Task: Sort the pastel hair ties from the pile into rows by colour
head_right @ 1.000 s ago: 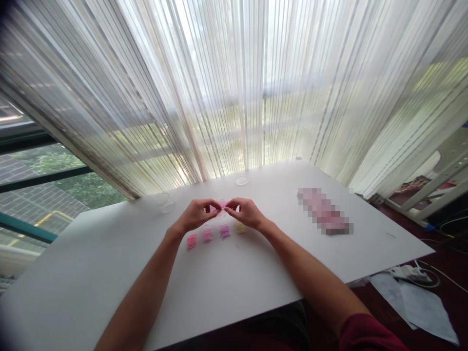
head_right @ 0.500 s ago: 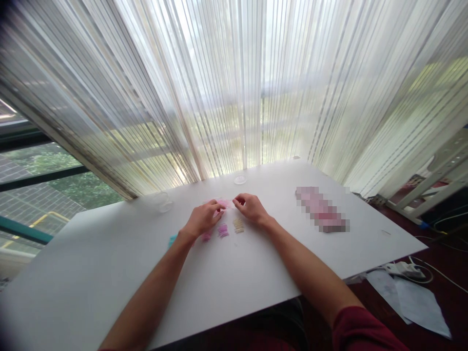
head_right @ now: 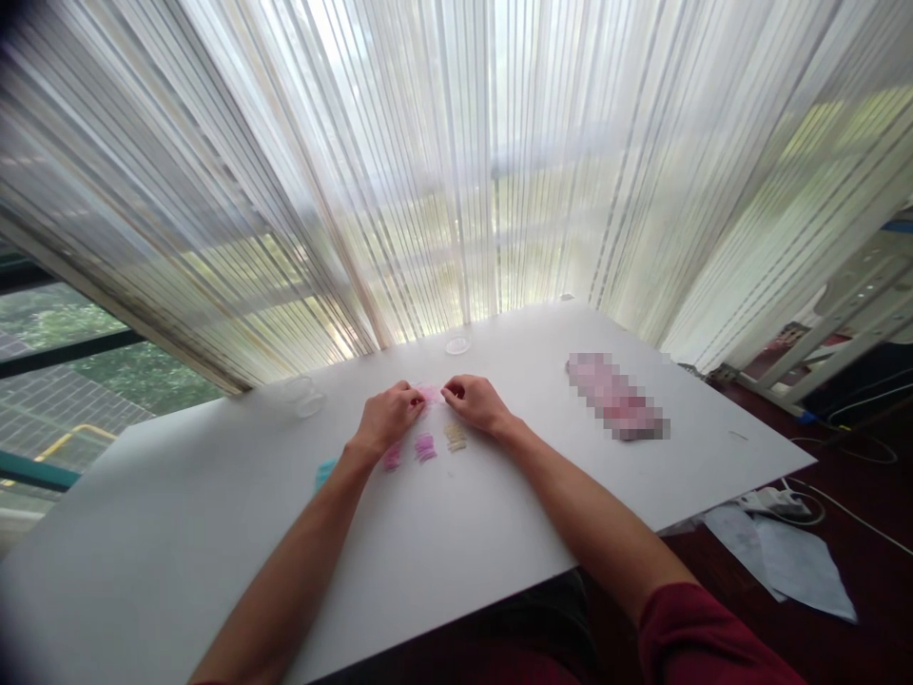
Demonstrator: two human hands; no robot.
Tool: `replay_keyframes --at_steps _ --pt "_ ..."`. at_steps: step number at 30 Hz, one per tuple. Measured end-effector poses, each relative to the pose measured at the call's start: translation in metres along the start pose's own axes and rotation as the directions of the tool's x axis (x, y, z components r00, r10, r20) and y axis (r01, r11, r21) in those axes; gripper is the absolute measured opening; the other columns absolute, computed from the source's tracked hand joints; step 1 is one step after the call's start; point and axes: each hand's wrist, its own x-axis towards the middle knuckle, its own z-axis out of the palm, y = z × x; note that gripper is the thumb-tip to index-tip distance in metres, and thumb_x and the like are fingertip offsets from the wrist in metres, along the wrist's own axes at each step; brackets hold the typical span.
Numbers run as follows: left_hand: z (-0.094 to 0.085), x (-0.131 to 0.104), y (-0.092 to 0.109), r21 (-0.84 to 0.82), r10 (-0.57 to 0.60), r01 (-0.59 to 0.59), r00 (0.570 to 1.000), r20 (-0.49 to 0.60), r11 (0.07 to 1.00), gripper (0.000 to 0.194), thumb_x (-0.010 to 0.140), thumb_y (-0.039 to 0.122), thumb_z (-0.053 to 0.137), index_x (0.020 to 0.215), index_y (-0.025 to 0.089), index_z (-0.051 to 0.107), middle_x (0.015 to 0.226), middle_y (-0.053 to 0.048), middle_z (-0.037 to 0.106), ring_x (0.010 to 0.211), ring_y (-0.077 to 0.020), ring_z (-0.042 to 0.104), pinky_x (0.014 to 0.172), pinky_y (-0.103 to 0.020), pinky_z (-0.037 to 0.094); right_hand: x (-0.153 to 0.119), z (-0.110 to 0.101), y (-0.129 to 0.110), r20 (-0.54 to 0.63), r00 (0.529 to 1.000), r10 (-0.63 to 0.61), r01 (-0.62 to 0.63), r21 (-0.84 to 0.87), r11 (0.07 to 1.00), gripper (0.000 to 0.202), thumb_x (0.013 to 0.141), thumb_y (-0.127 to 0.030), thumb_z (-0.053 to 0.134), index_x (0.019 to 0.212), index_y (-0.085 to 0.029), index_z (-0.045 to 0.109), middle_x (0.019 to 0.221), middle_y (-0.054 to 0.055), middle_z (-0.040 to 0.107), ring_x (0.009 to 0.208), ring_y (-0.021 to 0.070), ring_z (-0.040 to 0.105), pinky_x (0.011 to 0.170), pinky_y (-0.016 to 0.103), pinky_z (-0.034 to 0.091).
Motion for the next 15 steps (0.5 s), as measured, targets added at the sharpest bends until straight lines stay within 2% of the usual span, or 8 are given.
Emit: replay_keyframes --at_steps 4,9,13,15 --pt "-0.003 -0.002 0.001 0.024 0.011 -0.011 1.0 0.005 1.0 0.028 0.095 0.032 0.044 0.102 0.022 0.069 0.105 -0.008 0.063 0.088 -0.022 0.065 0.068 -0.029 0.047 0.0 -0.001 -0.001 -0.003 1.0 -0.002 0.002 -0.001 1.0 0.014 0.085 -0.023 0.059 0.083 -0.018 0.072 0.077 0.003 0.071 0.068 0.0134 0.061 0.068 0.024 0.047" --pt "-0.009 -0.004 -0.004 -0.036 -0.002 0.001 1.0 -0.024 0.999 0.025 0.095 0.032 0.046 0.104 0.025 0.068 0.107 -0.006 0.063 0.088 -0.0213 0.065 0.071 -0.028 0.048 0.0 0.0 0.0 0.0 1.0 0.004 -0.004 -0.006 1.0 0.014 0.086 -0.024 0.059 0.083 -0.017 0.072 0.079 0.003 0.071 0.07 0.0137 0.061 0.069 0.025 0.046" --pt "-0.017 -0.005 -0.01 -0.12 -0.008 -0.003 0.996 -0.085 0.993 0.022 0.093 0.032 0.049 0.101 0.023 0.068 0.106 -0.006 0.067 0.091 -0.0213 0.065 0.074 -0.028 0.048 0.0 0.001 0.001 0.005 1.0 -0.006 0.006 -0.029 1.0 0.018 0.088 -0.026 0.057 0.082 -0.017 0.072 0.077 0.003 0.071 0.068 0.0134 0.06 0.068 0.025 0.045" --pt "-0.022 -0.006 -0.014 -0.168 -0.025 0.004 0.992 -0.126 0.986 0.022 0.091 0.033 0.051 0.1 0.022 0.068 0.099 -0.006 0.069 0.088 -0.0208 0.065 0.073 -0.027 0.047 -0.001 0.001 0.002 0.003 1.0 -0.023 0.023 -0.033 0.999 0.018 0.088 -0.027 0.058 0.082 -0.017 0.071 0.077 0.003 0.071 0.067 0.0132 0.06 0.068 0.025 0.045"
